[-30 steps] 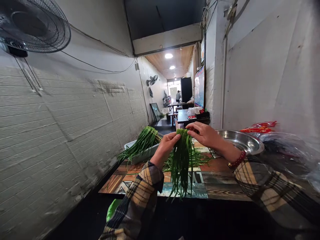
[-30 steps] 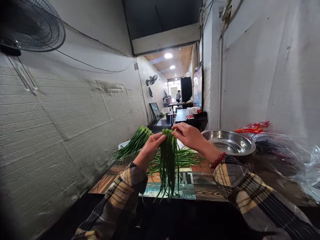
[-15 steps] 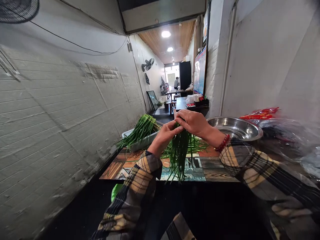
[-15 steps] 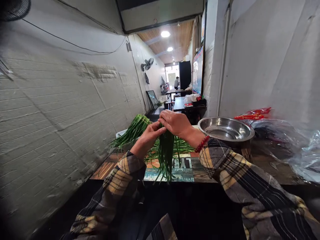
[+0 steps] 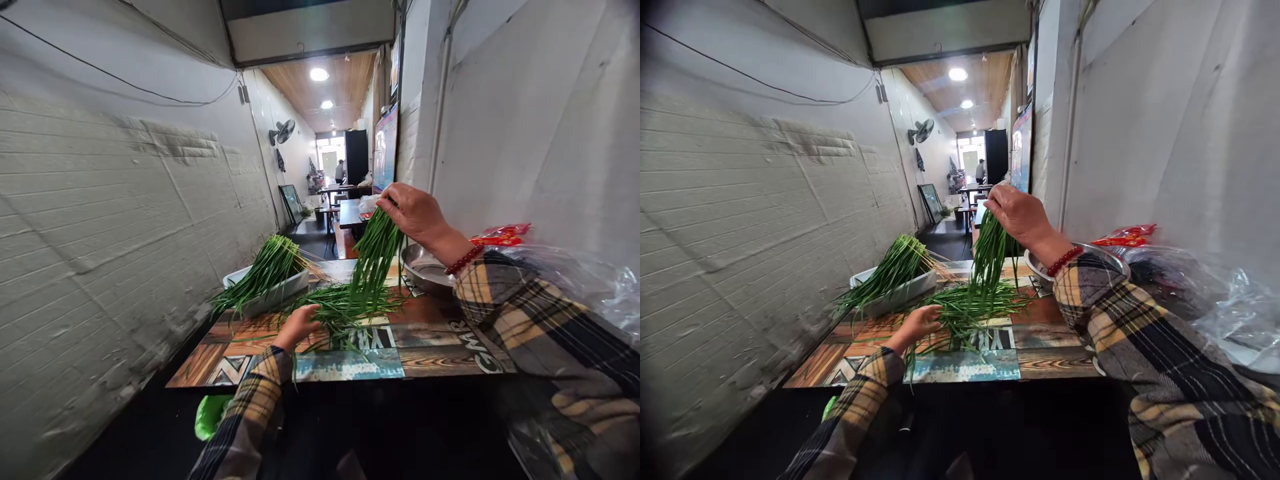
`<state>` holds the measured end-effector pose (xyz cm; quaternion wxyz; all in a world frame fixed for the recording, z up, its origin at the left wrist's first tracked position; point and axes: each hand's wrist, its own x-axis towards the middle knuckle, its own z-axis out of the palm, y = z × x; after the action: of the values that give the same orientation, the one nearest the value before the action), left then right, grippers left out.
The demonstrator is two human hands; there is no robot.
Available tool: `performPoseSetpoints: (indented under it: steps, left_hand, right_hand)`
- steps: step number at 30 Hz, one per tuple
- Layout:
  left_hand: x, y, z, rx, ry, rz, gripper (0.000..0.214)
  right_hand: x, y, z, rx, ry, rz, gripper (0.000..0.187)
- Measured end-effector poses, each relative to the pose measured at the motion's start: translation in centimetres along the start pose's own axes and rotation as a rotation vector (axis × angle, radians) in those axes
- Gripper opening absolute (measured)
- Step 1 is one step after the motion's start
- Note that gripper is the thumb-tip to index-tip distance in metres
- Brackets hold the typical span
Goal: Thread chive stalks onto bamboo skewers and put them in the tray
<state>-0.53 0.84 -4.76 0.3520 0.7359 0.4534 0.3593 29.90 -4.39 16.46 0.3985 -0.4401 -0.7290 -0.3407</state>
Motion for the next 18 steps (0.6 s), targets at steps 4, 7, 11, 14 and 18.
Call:
performPoseSetpoints:
  steps: [4, 7, 11, 14, 18]
  left_hand:
    - [1.4, 1.5, -1.4, 0.067, 0.173, 0.045, 0.053]
    - [2.0, 4.6, -0.1, 0.142, 0.242, 0.298, 0.054]
    - [1.5, 8.0, 1.9, 0.194, 0.348, 0.432, 0.057]
    - [0.5, 10.1, 2.7, 0.249, 0.535, 0.464, 0.070]
    - [0.1, 12.4, 3.4, 0.411, 0.619, 0.528, 0.103]
  right_hand:
    - [0.1, -0.5, 0.8, -0.044, -0.010, -0.010, 0.023]
    - [0.2, -1.4, 1.8, -0.054, -0.001, 0.010, 0.023]
    - [0.6, -2.1, 2.8, -0.001, 0.018, 0.052, 0.021]
    - [1.0, -3.0, 3.7, 0.085, 0.040, 0.062, 0.019]
    - [1.7, -5.8, 5.4, 0.200, 0.046, 0.041, 0.020]
